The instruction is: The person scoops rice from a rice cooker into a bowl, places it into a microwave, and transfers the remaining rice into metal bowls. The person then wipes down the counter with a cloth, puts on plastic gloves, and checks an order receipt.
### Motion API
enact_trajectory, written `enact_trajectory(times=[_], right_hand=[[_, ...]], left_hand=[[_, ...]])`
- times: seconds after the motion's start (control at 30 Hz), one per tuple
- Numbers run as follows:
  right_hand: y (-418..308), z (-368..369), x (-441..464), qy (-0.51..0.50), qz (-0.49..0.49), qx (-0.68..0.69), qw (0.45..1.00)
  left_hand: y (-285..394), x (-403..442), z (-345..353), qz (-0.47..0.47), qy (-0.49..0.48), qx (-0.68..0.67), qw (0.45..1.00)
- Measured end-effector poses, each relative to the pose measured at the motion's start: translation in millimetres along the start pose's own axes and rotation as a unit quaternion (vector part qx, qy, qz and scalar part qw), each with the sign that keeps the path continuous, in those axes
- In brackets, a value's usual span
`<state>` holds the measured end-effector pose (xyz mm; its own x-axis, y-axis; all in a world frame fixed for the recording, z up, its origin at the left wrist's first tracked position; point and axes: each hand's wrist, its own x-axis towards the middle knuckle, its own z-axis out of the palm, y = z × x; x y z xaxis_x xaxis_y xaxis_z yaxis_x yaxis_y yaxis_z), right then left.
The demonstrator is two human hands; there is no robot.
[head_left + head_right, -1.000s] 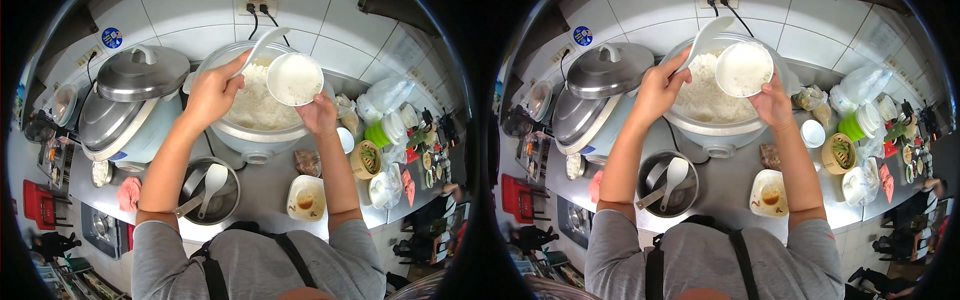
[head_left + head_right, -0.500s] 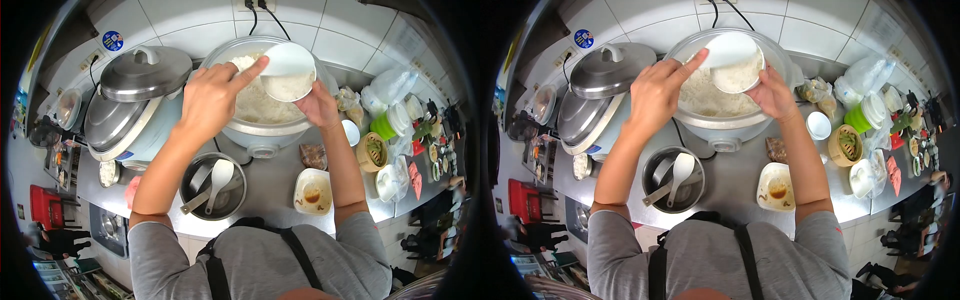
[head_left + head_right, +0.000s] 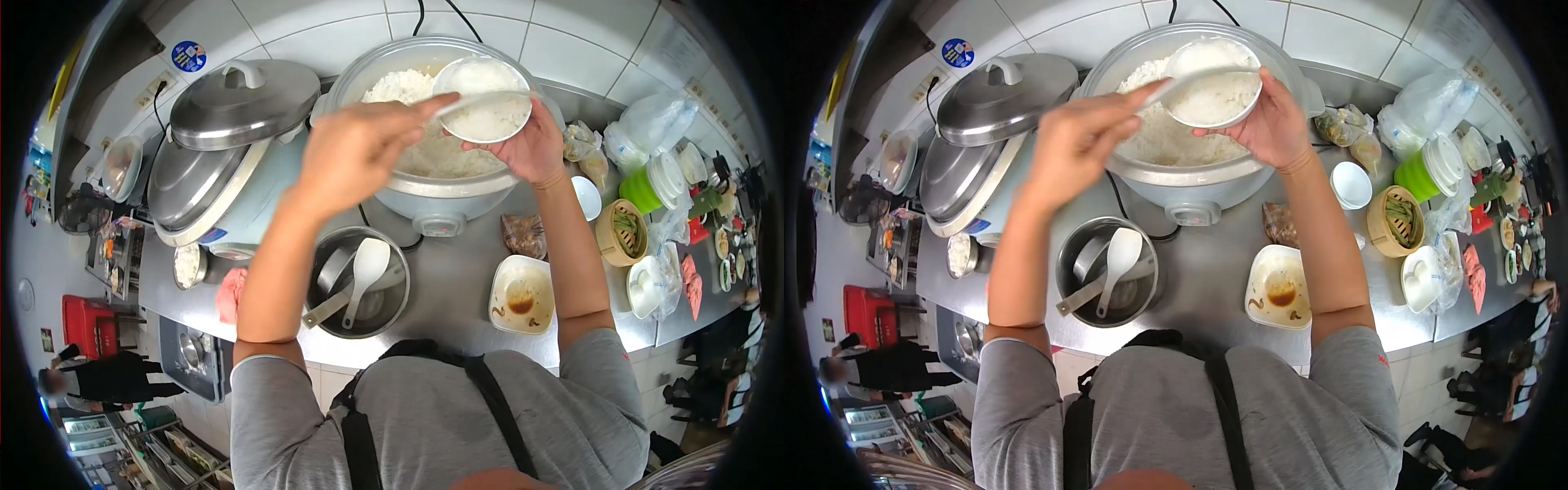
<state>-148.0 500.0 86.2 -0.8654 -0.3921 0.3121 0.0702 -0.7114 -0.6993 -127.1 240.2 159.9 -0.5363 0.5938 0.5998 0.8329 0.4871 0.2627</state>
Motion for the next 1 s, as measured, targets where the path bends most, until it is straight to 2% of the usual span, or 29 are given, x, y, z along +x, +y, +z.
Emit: enact_trajectory(times=[0.03, 0.1, 0.17, 0.2, 0.23, 0.27, 0.3, 0.37, 0.43, 0.47, 0.5, 0.53, 0.6, 0.63, 0.7, 0.77, 0.8, 0.83, 0.87, 0.9, 0.93, 0.97, 1.0], right_hand=[[0.2, -0.7, -0.2, -0.008, 0.006, 0.017, 1.0], [0.7, -3.7, 1.4, -0.021, 0.007, 0.04, 0.999], [1.4, -10.3, -0.8, -0.104, 0.024, 0.067, 0.992], [6.2, -15.1, -5.6, -0.11, 0.024, 0.07, 0.991], [12.2, -19.0, -10.2, -0.048, 0.022, 0.042, 0.998], [15.3, -21.7, -12.5, 0.013, 0.019, 0.013, 1.0], [16.3, -14.3, -16.7, 0.006, 0.02, 0.011, 1.0], [20.1, 1.9, -32.5, -0.024, -0.005, 0.003, 1.0], [19.3, 16.1, -41.0, -0.052, 0.001, -0.029, 0.998], [19.5, 25.7, -44.3, -0.048, 0.02, -0.047, 0.998], [19.6, 32.8, -47.9, -0.045, 0.038, -0.065, 0.996], [20.2, 36.0, -51.9, -0.048, 0.035, -0.066, 0.996], [24.7, 37.8, -60.5, -0.057, 0.037, 0.005, 0.998], [26.4, 36.3, -64.1, -0.057, 0.036, 0.004, 0.998], [34.2, 31.1, -79.3, -0.022, 0.038, -0.04, 0.998], [43.8, 25.6, -99.1, -0.007, 0.032, -0.006, 0.999], [52.7, 25.4, -110.7, 0.012, 0.016, 0.025, 0.999], [56.2, 35.4, -122.4, -0.019, 0.0, 0.013, 1.0], [64.8, 38.3, -131.9, 0.009, 0.016, -0.014, 1.0], [71.1, 41.8, -138.8, 0.035, 0.024, -0.045, 0.998], [76.0, 54.5, -144.6, 0.027, 0.033, -0.041, 0.998], [80.4, 73.8, -148.7, 0.107, 0.049, -0.048, 0.992], [86.1, 88.0, -152.6, 0.183, 0.064, -0.054, 0.98]], left_hand=[[-2.0, -4.4, -6.6, -0.004, 0.002, 0.002, 1.0], [-2.2, -8.5, -23.6, -0.089, 0.089, -0.243, 0.962], [5.4, -13.6, -28.5, -0.106, 0.065, -0.194, 0.973], [11.2, -17.5, -18.5, -0.084, 0.005, -0.093, 0.992], [17.0, -19.8, -16.0, -0.061, -0.052, 0.012, 0.997], [23.6, -22.1, -22.9, -0.061, -0.058, -0.009, 0.996], [22.7, -25.0, -30.1, -0.062, -0.053, -0.004, 0.997], [20.8, -38.3, -45.0, -0.141, 0.088, -0.241, 0.956], [32.0, -40.8, -49.3, -0.175, 0.081, -0.222, 0.956], [35.4, -44.6, -41.9, -0.093, 0.061, -0.099, 0.989], [39.9, -46.0, -35.9, -0.006, 0.039, 0.026, 0.999], [50.8, -48.6, -32.7, -0.024, 0.015, 0.082, 0.996], [58.2, -62.2, -34.2, 0.005, 0.013, 0.113, 0.994], [61.3, -67.4, -36.8, 0.029, 0.009, 0.14, 0.99], [60.9, -83.8, -44.2, 0.02, -0.021, 0.15, 0.988], [41.7, -108.4, -50.0, -0.034, 0.075, -0.094, 0.992], [45.1, -119.5, -62.5, -0.173, 0.078, -0.11, 0.976], [53.6, -127.6, -78.3, -0.31, 0.082, -0.124, 0.939], [60.4, -134.3, -90.7, -0.421, 0.003, -0.001, 0.907], [53.4, -150.2, -88.0, -0.432, 0.007, 0.003, 0.902], [39.6, -173.9, -76.2, -0.385, -0.069, 0.147, 0.908], [26.9, -197.9, -65.5, -0.33, -0.144, 0.287, 0.887], [17.9, -212.7, -50.3, -0.328, -0.164, 0.286, 0.885]])
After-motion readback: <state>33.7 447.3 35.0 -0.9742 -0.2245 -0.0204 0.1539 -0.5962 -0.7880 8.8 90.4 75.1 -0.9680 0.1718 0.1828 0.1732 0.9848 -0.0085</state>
